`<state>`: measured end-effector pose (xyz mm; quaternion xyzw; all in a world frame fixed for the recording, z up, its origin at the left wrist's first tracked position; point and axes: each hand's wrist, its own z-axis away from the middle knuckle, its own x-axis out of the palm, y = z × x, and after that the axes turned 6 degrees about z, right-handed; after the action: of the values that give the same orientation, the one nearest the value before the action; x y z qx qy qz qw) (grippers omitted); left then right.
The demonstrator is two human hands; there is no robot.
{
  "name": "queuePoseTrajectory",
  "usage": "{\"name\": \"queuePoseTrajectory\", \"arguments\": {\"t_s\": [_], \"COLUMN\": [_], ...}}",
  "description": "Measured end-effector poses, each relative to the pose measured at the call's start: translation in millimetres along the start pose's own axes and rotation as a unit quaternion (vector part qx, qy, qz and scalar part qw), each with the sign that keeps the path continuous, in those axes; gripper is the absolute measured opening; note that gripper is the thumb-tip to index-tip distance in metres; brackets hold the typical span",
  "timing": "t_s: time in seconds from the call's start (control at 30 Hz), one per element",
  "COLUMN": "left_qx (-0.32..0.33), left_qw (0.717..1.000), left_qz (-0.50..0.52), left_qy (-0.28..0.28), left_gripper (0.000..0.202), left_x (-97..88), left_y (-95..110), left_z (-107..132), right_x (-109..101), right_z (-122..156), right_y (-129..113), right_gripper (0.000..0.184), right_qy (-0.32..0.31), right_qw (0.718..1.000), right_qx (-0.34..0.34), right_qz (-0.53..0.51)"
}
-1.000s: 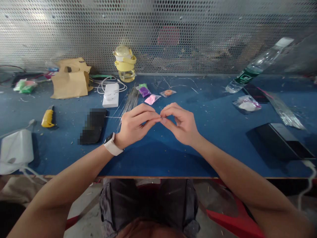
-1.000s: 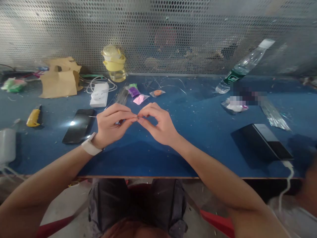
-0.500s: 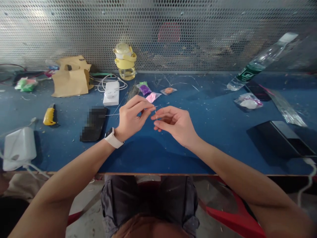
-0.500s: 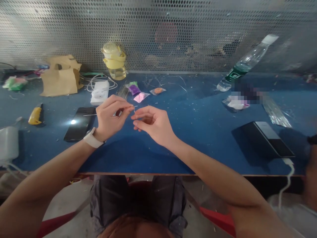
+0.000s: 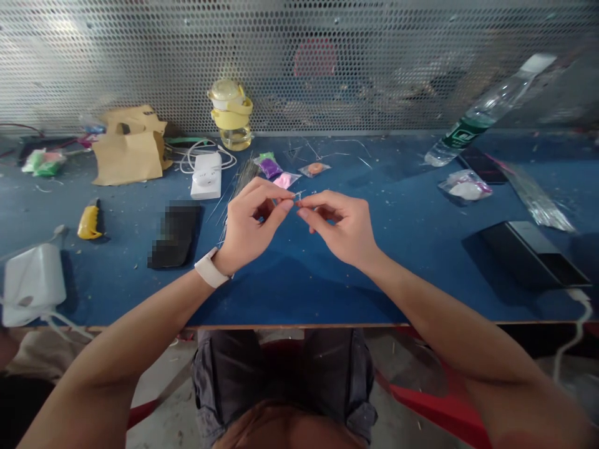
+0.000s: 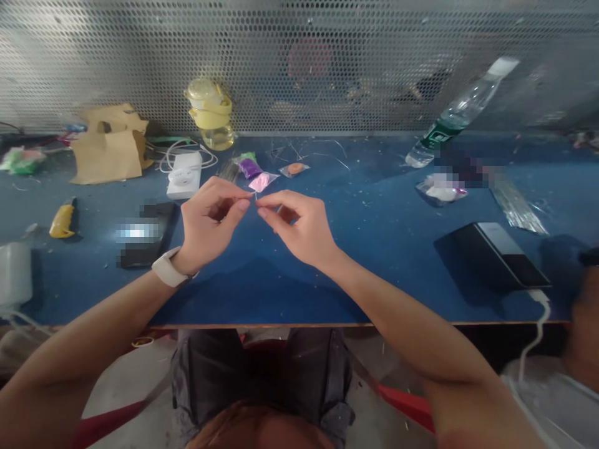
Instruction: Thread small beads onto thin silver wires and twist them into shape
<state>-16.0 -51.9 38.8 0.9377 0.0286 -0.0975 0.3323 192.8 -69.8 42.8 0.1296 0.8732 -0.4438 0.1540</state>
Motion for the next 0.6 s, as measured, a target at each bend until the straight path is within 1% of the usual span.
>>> {"name": "queuePoseTrajectory", "arguments": {"t_s": [0.1, 0.2, 0.27, 0.33, 0.43, 0.5, 0.53, 0.6], "left_qx": [-0.007, 0.011, 0.052, 0.111, 0.182, 0.206, 0.208, 0.186], "left_qw": [1.0, 0.999, 0.995, 0.985, 0.967, 0.958, 0.956, 0.958], "left_qz": [0.013, -0.031, -0.079, -0.129, -0.18, -0.2, -0.208, -0.216], "left_qy": [-0.005, -0.006, -0.005, -0.012, -0.022, -0.02, -0.017, -0.011], "left_gripper": [0.013, 0.016, 0.015, 0.017, 0.023, 0.025, 0.025, 0.023], "left_x": [-1.2, -1.9, -2.3, -3.0, -4.8, -6.3, -7.1, -8.6], "left_y": [-1, 1, 5, 10, 14, 13, 11, 7], "left_z": [1, 0, -1, -2, -2, -2, -3, -4], "right_x": [1, 2, 2, 4, 9, 12, 12, 10], "right_z": [2, 6, 10, 14, 21, 22, 22, 21], "right_y": [-1, -3, -6, -8, -11, -12, -12, -12], "right_gripper": [0.017, 0.012, 0.015, 0.02, 0.031, 0.039, 0.041, 0.043], "right_qy": [-0.008, -0.005, -0.012, -0.031, -0.046, -0.054, -0.065, -0.097], "right_qw": [1.0, 0.996, 0.985, 0.968, 0.937, 0.92, 0.915, 0.917], "right_qx": [-0.013, -0.066, -0.105, -0.124, -0.122, -0.118, -0.113, -0.097], "right_qz": [-0.003, 0.061, 0.136, 0.214, 0.323, 0.371, 0.381, 0.375]}}
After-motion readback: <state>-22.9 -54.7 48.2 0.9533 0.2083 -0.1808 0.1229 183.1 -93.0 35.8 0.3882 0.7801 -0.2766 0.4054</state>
